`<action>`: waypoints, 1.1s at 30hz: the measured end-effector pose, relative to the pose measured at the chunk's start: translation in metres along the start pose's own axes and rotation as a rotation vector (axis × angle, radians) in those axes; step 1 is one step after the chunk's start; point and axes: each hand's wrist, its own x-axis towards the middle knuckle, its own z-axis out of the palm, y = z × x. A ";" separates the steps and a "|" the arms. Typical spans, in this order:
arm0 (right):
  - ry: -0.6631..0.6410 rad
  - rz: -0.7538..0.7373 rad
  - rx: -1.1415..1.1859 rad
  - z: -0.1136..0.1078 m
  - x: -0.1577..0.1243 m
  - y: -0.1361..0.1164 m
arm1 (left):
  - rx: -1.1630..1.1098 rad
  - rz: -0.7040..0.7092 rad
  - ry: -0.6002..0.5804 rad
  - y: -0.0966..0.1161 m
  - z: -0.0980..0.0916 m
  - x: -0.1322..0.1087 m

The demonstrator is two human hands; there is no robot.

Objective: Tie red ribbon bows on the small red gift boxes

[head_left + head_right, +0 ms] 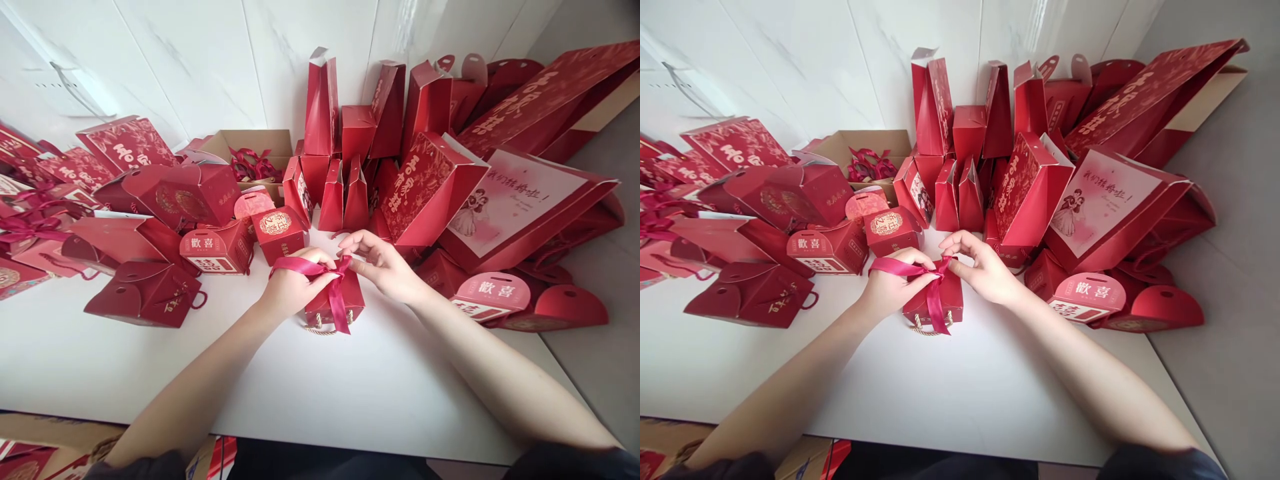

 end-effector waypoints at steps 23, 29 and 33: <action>0.175 -0.011 -0.518 -0.046 -0.008 -0.046 | -0.005 -0.033 -0.025 0.001 -0.002 -0.001; -0.120 -0.118 -0.553 -0.032 -0.007 -0.036 | -0.021 -0.014 -0.013 0.001 -0.001 -0.001; -0.214 -0.080 -0.455 -0.019 -0.003 -0.025 | -0.033 0.015 -0.008 0.001 -0.002 0.000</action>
